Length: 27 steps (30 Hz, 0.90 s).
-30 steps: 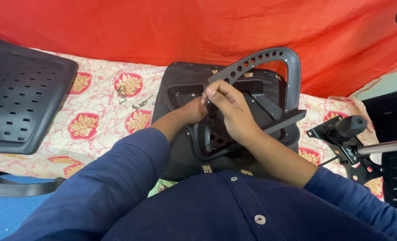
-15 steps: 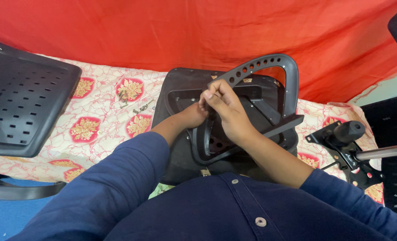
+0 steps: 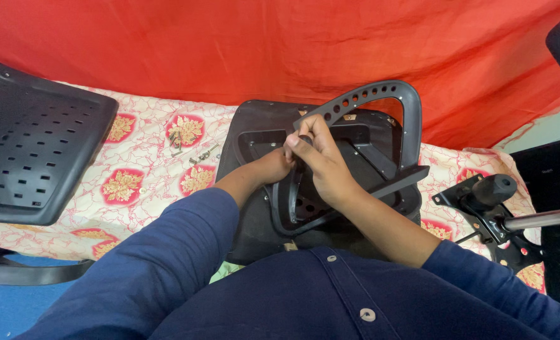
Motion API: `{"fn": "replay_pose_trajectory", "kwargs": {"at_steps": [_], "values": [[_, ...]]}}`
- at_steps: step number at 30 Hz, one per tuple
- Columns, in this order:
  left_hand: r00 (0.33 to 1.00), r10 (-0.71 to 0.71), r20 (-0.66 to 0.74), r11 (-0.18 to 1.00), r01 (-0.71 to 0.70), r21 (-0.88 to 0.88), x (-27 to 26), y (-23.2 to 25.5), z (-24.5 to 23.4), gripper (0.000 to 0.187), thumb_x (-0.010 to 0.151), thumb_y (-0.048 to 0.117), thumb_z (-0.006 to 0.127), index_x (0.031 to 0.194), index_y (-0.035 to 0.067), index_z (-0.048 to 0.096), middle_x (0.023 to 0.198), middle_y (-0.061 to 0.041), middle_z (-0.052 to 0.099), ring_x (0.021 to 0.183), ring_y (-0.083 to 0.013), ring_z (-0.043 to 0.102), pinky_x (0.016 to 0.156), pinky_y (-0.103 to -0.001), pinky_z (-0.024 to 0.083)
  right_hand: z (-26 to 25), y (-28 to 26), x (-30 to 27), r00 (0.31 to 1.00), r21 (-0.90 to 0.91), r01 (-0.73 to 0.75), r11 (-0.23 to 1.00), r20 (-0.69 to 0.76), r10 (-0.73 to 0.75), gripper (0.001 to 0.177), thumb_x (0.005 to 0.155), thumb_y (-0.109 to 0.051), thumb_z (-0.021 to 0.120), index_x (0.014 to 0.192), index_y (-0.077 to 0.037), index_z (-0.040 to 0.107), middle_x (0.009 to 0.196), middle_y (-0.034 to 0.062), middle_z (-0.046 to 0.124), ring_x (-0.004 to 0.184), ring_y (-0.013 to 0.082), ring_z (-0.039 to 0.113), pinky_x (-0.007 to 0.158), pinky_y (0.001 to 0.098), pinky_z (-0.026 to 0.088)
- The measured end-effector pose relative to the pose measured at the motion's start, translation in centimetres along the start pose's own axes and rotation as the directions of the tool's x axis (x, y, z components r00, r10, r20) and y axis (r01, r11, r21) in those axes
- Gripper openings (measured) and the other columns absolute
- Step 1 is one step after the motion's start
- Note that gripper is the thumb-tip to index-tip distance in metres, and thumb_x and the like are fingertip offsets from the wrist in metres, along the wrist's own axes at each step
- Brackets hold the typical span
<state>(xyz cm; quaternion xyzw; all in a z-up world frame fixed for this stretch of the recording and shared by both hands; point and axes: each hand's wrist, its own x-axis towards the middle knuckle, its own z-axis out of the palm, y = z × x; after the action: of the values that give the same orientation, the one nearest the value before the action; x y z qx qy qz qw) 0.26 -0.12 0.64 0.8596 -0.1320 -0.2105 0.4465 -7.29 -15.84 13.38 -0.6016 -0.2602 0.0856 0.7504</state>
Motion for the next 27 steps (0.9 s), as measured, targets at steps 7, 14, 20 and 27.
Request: {"fn": "replay_pose_trajectory", "kwargs": {"at_steps": [7, 14, 20, 27], "values": [[0.988, -0.137, 0.067, 0.979, 0.145, -0.14, -1.3, 2.0, -0.6, 0.038, 0.095, 0.02, 0.053, 0.128, 0.003, 0.063, 0.122, -0.016, 0.071, 0.115, -0.026, 0.068, 0.097, -0.037, 0.051, -0.3, -1.0, 0.0, 0.999, -0.118, 0.04, 0.992, 0.029, -0.037, 0.028, 0.107, -0.028, 0.051, 0.093, -0.004, 0.06, 0.097, 0.0023, 0.059, 0.098, 0.0138, 0.055, 0.096, 0.0313, 0.043], [0.996, -0.087, 0.038, 0.989, 0.091, -0.12, -1.0, 1.1, -0.7, 0.053, 0.096, 0.023, 0.055, 0.146, 0.011, 0.043, 0.123, -0.016, 0.07, 0.116, -0.024, 0.067, 0.098, -0.036, 0.05, 0.1, -1.5, -0.2, 0.999, -0.21, 0.037, 0.977, 0.006, -0.037, 0.039, 0.108, -0.031, 0.049, 0.096, -0.001, 0.069, 0.099, 0.0027, 0.054, 0.101, 0.0151, 0.053, 0.1, 0.0312, 0.039], [1.0, -0.015, 0.02, 0.998, 0.017, -0.055, -0.4, 0.6, -0.2, 0.04, 0.095, 0.024, 0.052, 0.126, 0.003, 0.064, 0.124, -0.018, 0.072, 0.117, -0.027, 0.067, 0.099, -0.038, 0.05, 0.1, -1.4, 0.0, 0.999, -0.07, -0.033, 0.997, 0.021, 0.034, 0.033, 0.109, -0.032, 0.044, 0.105, -0.004, 0.06, 0.087, 0.0046, 0.057, 0.089, 0.015, 0.054, 0.087, 0.0301, 0.044], [0.997, 0.069, 0.025, 0.989, -0.065, -0.134, -0.8, 1.1, -0.4, 0.045, 0.094, 0.024, 0.05, 0.135, 0.005, 0.058, 0.133, -0.016, 0.066, 0.124, -0.0262, 0.062, 0.103, -0.038, 0.046, 0.7, -0.5, -0.4, 0.999, -0.054, -0.033, 0.998, -0.013, 0.032, 0.025, 0.112, -0.034, 0.039, 0.104, -0.011, 0.044, 0.086, 0.005, 0.055, 0.087, 0.0128, 0.05, 0.089, 0.0295, 0.042]]}}
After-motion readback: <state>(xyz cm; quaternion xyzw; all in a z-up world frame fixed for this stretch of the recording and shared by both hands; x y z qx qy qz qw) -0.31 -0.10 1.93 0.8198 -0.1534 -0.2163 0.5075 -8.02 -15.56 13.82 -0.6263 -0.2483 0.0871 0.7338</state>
